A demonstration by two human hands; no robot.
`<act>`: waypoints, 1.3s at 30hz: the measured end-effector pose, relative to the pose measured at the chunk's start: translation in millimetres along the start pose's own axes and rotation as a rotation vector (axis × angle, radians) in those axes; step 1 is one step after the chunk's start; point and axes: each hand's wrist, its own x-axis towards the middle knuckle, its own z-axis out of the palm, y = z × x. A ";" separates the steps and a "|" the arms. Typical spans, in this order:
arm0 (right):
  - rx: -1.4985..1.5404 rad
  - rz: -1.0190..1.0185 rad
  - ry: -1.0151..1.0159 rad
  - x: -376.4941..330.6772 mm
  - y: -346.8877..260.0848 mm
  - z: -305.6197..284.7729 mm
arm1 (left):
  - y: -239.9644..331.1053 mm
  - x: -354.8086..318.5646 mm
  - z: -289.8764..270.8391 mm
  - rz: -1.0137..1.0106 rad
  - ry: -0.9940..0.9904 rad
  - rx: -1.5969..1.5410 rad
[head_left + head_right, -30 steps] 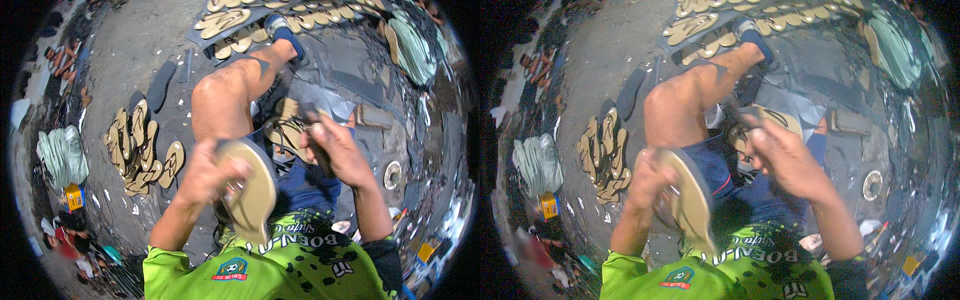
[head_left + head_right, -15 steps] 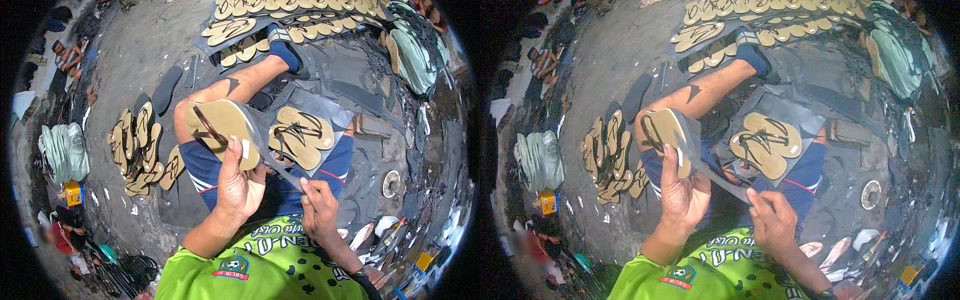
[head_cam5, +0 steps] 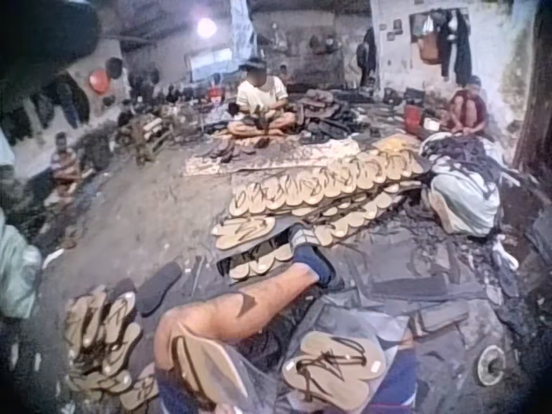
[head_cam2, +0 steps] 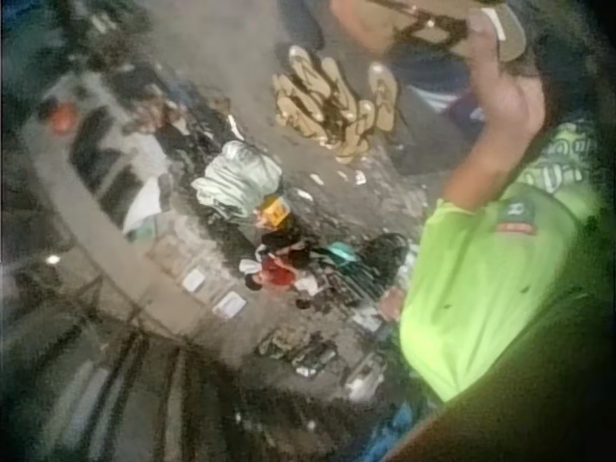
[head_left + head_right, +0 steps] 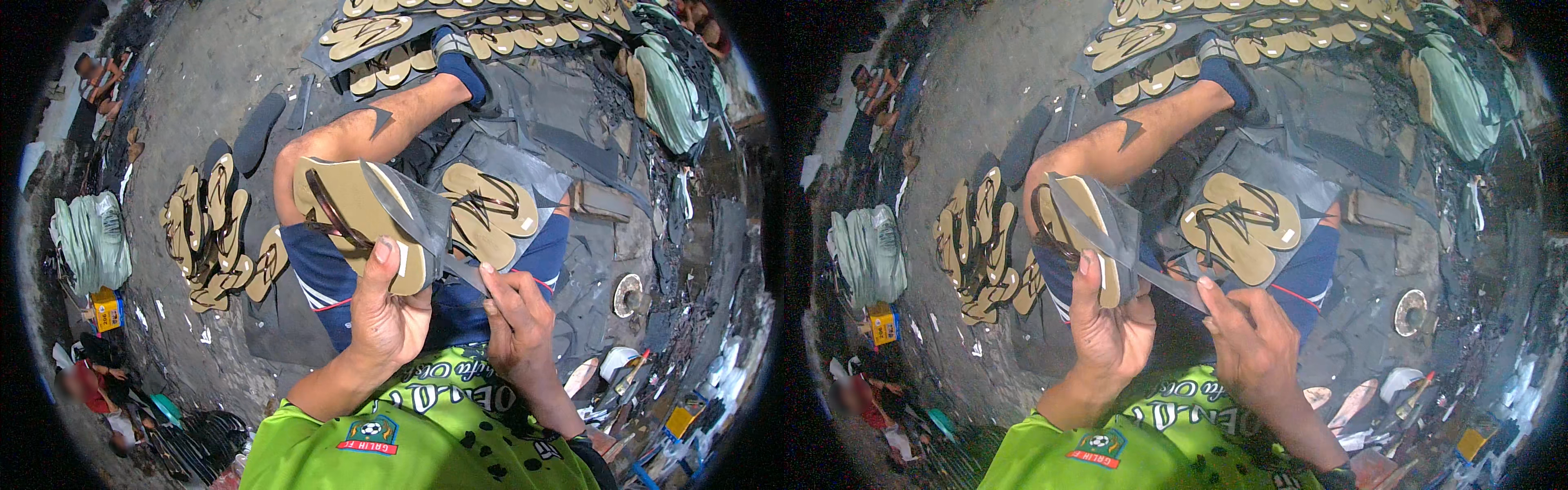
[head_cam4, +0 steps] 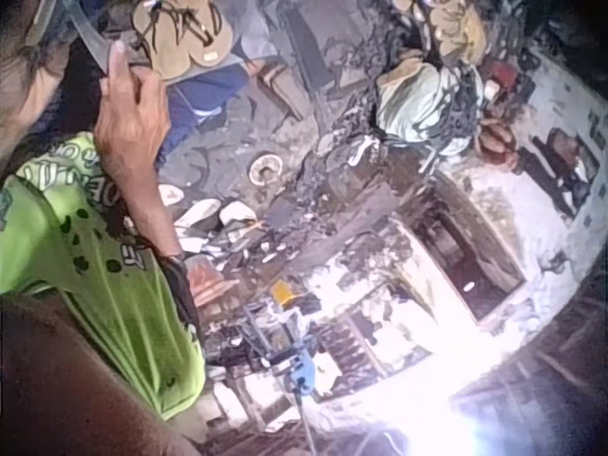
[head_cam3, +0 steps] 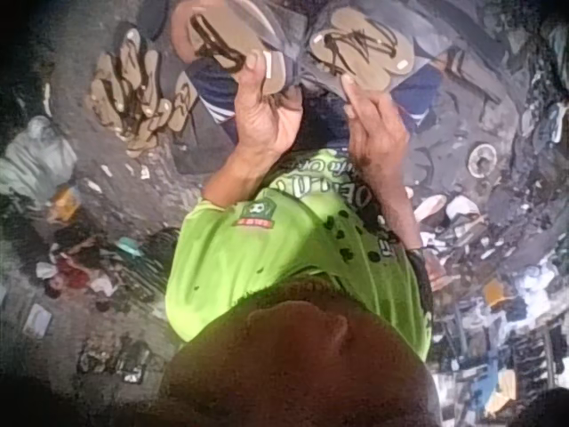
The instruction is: The person sits on the ground and trims the edges of flip-flop soles using a knife. They repeatedly pick up flip-flops, cut along the perimeter, and place them aside.
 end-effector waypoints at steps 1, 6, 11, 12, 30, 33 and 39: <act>0.001 0.018 -0.023 4.6 -3.0 -2.4 | 0.2 0.2 -12.0 -0.029 -0.099 0.026; 0.161 0.096 -0.224 23.3 2.4 -10.3 | -21.5 -18.7 -18.5 -0.023 0.049 0.264; 0.188 0.121 -0.302 1.8 -1.3 -20.3 | -15.7 -28.4 -32.5 -0.062 0.058 0.211; 0.192 0.128 -0.299 -9.0 0.2 -21.2 | -18.2 -29.6 -32.1 -0.040 0.073 0.222; 0.736 0.440 -0.261 63.0 22.8 27.7 | 15.6 -64.3 -68.9 -0.174 0.027 0.946; 0.999 0.684 0.030 65.4 48.5 -2.0 | 77.1 -64.6 -121.9 0.108 0.077 0.653; 0.805 0.978 0.360 35.2 155.0 -48.9 | 11.6 4.8 -95.4 -0.227 0.159 0.180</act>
